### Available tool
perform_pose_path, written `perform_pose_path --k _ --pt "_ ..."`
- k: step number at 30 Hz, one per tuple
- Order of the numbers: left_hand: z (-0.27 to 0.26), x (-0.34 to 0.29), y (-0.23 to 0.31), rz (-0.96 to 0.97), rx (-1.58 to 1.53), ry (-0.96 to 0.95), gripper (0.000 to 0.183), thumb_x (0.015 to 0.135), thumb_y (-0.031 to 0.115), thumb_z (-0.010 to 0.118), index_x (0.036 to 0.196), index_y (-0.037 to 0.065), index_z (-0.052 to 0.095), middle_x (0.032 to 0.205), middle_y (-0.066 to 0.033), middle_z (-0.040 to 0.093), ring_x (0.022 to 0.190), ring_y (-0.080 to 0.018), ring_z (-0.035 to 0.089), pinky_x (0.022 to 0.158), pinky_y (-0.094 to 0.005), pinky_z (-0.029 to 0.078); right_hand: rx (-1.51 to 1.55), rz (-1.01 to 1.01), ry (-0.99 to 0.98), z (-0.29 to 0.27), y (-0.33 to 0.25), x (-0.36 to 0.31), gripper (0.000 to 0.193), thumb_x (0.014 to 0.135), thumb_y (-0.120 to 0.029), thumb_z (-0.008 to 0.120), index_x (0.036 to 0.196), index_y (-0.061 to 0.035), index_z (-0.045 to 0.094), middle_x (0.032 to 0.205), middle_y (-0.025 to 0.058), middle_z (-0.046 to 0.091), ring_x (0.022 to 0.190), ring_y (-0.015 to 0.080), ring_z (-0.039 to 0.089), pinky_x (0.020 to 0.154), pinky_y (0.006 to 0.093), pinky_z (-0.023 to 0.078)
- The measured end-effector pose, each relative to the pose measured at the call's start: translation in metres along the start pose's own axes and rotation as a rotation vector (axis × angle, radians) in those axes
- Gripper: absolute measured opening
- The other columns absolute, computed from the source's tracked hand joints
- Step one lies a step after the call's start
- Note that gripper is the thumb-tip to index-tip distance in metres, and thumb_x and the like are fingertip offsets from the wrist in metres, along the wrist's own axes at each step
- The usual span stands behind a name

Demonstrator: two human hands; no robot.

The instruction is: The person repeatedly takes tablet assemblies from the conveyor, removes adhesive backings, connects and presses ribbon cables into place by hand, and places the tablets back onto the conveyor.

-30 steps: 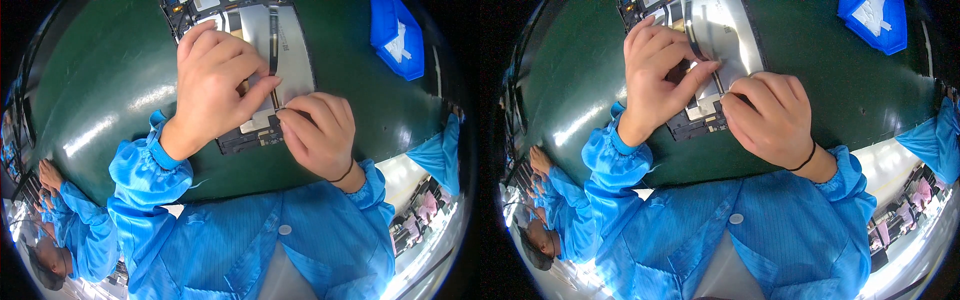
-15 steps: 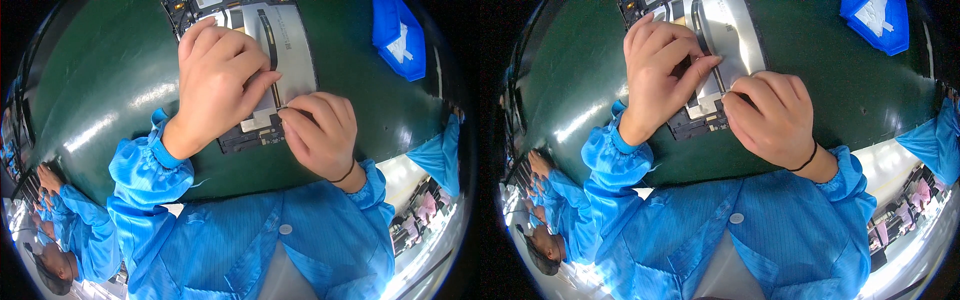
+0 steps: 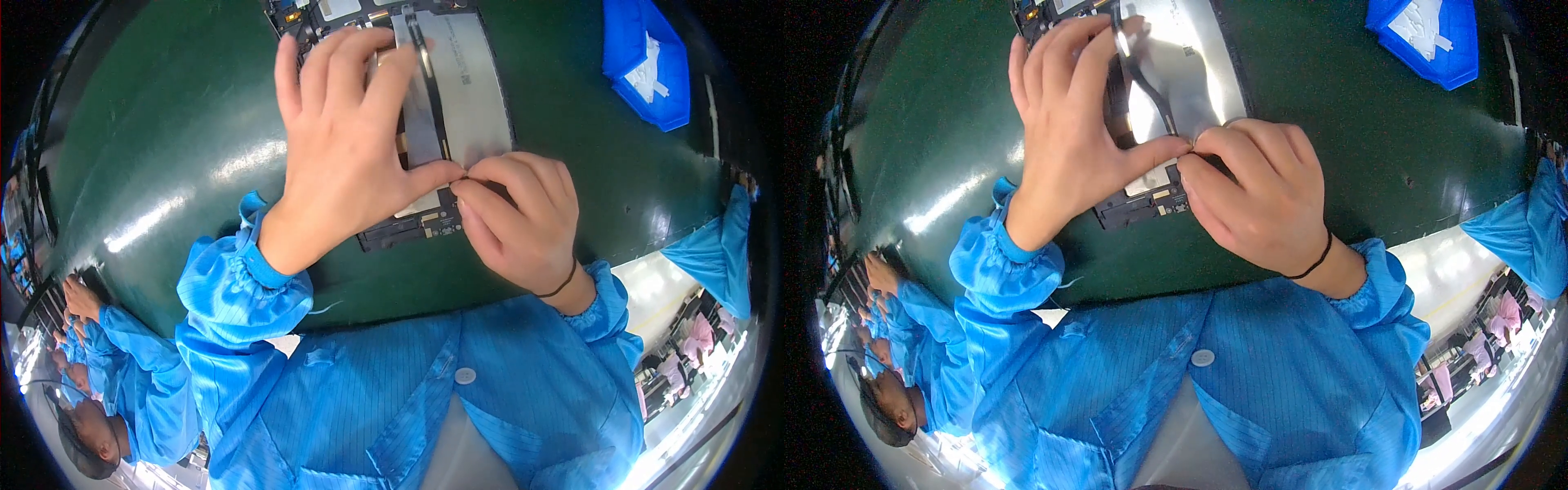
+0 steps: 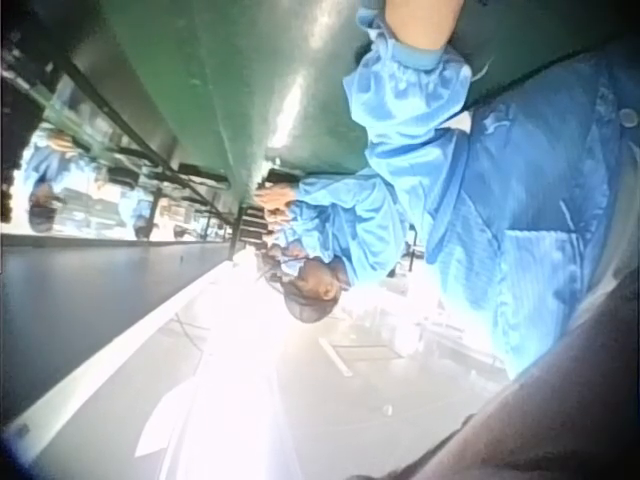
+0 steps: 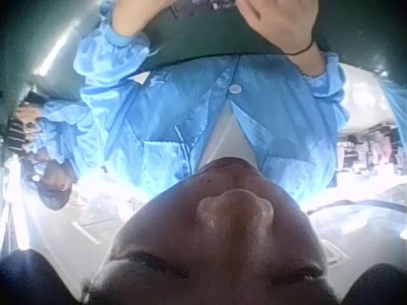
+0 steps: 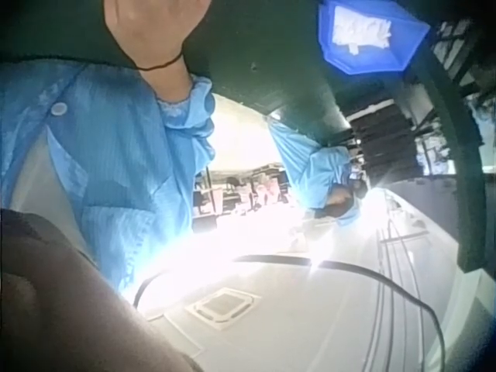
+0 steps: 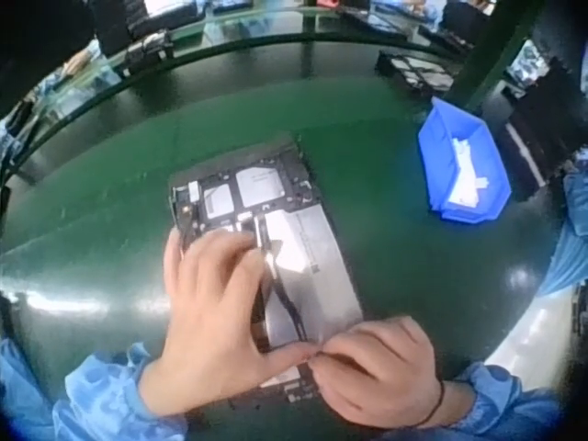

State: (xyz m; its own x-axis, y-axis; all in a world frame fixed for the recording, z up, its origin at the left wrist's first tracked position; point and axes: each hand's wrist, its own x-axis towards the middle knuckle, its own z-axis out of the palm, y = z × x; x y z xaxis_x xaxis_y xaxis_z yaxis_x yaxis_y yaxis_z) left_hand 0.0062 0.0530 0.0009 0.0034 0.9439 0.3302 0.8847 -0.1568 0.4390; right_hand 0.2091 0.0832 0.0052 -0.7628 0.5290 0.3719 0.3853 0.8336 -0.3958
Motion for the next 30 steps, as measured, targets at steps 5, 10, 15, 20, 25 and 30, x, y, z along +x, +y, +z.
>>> perform_pose_path --k 5,10,15,20,25,30 --pt "0.016 0.005 -0.013 -0.074 -0.087 0.054 0.078 0.057 0.028 0.087 0.125 0.010 0.054 0.131 -0.0139 0.047 0.127 -0.0382 0.039 0.109 -0.0607 0.019 0.010 0.008 -0.022 -0.003 -0.002 0.001 0.024 0.063 -0.011 0.072 0.086 -0.0106 0.066 0.094 0.0007 0.060 0.087 0.0208 0.059 0.073 0.0348 0.044" --pt "0.059 0.028 -0.055 0.414 0.173 0.748 0.089 0.069 0.031 0.082 0.140 0.005 0.037 0.131 -0.0181 0.045 0.128 -0.0364 0.038 0.110 -0.0575 0.018 0.020 -0.005 -0.002 -0.002 -0.003 0.003 0.025 0.063 -0.010 0.072 0.086 -0.0104 0.066 0.093 0.0009 0.060 0.087 0.0214 0.059 0.074 0.0355 0.044" --pt "-0.009 -0.009 0.001 0.056 0.031 0.124 0.059 0.074 0.027 0.074 0.126 0.007 0.055 0.127 -0.0115 0.055 0.128 -0.0344 0.044 0.111 -0.0571 0.014 0.022 -0.011 0.028 -0.003 0.002 0.000 0.023 0.066 -0.009 0.072 0.087 -0.0100 0.066 0.094 0.0012 0.060 0.087 0.0216 0.059 0.074 0.0358 0.045" --pt "-0.017 -0.060 0.024 0.271 0.035 -0.347 0.076 0.091 0.060 0.044 0.137 -0.001 0.046 0.135 -0.0060 0.056 0.136 -0.0276 0.041 0.115 -0.0551 0.008 0.028 -0.012 0.004 -0.003 0.001 -0.001 0.020 0.068 -0.010 0.070 0.088 -0.0099 0.067 0.096 0.0016 0.060 0.089 0.0215 0.058 0.075 0.0362 0.045" --pt "-0.023 -0.037 0.030 0.201 0.055 -0.313 0.082 0.086 0.061 0.048 0.138 -0.003 0.043 0.135 -0.0101 0.054 0.135 -0.0303 0.041 0.115 -0.0556 0.016 0.026 -0.015 -0.012 -0.005 0.000 0.000 0.021 0.068 -0.011 0.070 0.089 -0.0101 0.067 0.096 0.0018 0.059 0.090 0.0222 0.058 0.076 0.0361 0.045" --pt "-0.016 -0.035 0.013 0.298 -0.034 -0.297 0.087 0.089 0.065 0.040 0.138 -0.006 0.042 0.129 -0.0090 0.061 0.130 -0.0294 0.048 0.113 -0.0588 0.017 0.049 0.001 0.002 -0.004 0.004 -0.003 0.021 0.069 -0.010 0.070 0.089 -0.0101 0.067 0.096 0.0020 0.060 0.091 0.0228 0.058 0.076 0.0363 0.045"
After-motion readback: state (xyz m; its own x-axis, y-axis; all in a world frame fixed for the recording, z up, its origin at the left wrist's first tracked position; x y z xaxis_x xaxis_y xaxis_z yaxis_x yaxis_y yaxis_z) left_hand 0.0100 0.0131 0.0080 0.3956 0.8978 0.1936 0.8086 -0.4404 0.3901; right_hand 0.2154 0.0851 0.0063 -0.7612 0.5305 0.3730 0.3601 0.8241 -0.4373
